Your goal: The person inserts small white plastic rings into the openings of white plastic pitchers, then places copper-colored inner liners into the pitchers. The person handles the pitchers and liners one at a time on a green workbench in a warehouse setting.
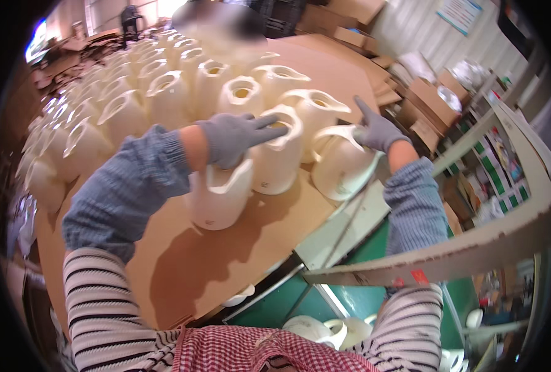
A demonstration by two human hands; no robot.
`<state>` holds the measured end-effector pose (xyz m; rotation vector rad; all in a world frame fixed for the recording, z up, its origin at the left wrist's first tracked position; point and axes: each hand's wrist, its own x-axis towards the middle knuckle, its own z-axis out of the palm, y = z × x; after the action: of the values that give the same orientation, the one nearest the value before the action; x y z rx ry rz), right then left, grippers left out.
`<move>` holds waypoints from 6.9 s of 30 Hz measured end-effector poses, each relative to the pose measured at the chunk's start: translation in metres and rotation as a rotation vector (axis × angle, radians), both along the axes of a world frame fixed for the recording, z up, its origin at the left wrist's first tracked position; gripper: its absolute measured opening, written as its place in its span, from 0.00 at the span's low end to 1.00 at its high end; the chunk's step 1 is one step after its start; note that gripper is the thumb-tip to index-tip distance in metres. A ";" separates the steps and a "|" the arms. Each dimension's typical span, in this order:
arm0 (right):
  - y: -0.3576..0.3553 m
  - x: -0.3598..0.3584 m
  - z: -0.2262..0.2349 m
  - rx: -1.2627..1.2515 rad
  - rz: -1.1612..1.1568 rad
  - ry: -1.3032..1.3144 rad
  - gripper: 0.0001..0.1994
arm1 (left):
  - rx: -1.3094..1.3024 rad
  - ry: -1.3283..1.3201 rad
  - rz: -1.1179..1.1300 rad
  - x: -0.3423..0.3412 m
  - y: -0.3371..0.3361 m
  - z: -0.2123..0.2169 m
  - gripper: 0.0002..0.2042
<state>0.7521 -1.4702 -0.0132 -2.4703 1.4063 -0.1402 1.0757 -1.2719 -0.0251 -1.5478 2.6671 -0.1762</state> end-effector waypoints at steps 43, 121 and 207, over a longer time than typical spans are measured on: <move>0.184 -0.289 -0.053 -0.171 -0.473 -0.191 0.26 | -0.263 0.196 -0.658 -0.206 0.027 0.026 0.25; 0.536 -0.333 -0.141 0.119 -0.871 -1.198 0.22 | -0.017 0.099 -0.289 -0.130 0.253 0.086 0.19; 0.538 -0.043 0.137 -0.578 0.366 -0.300 0.20 | -0.230 0.410 0.165 0.095 0.461 0.106 0.22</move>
<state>0.7094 -0.9323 0.1240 -2.9411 0.8494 -0.9028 1.1707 -0.8106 0.0809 -2.0671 2.8780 -0.1803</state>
